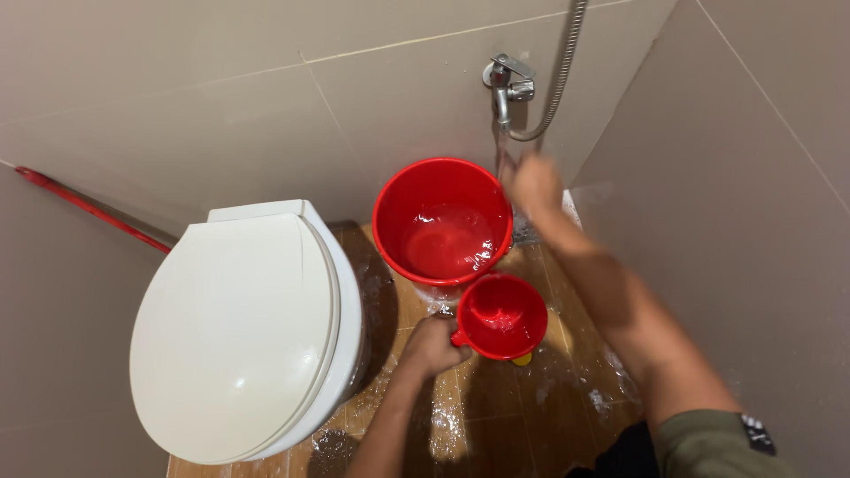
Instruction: Scrubbing a bathroom floor and drain area and removing hair debris.
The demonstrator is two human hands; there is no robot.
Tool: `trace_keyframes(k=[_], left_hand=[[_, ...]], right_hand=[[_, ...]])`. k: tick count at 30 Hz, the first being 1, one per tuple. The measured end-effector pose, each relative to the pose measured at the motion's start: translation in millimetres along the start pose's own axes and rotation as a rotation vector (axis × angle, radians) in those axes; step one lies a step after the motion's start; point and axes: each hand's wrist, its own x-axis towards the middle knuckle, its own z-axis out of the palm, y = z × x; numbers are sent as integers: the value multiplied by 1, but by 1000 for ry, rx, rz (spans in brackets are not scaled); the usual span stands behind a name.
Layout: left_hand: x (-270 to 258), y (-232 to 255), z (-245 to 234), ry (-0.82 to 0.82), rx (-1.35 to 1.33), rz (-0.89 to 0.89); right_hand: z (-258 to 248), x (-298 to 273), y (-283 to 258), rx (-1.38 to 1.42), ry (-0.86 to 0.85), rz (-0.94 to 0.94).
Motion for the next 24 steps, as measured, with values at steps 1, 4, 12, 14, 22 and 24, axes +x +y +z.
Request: trace_keyframes(k=[1, 4, 12, 14, 22, 24], left_hand=[[0, -3, 0, -5, -2, -1], [2, -6, -3, -58, -14, -53], [2, -38, 16, -219, 54, -185], [3, -52, 24, -184, 30, -177], [18, -104, 67, -169, -48, -325], [18, -105, 72, -121, -87, -364]], right_hand=[[24, -8, 23, -3, -3, 4], [77, -26, 70, 1, -379, -4], [75, -24, 51, 178, -158, 160], [77, -26, 53, 184, -138, 166], [157, -91, 98, 666, -44, 236], [188, -123, 105, 835, -158, 334]])
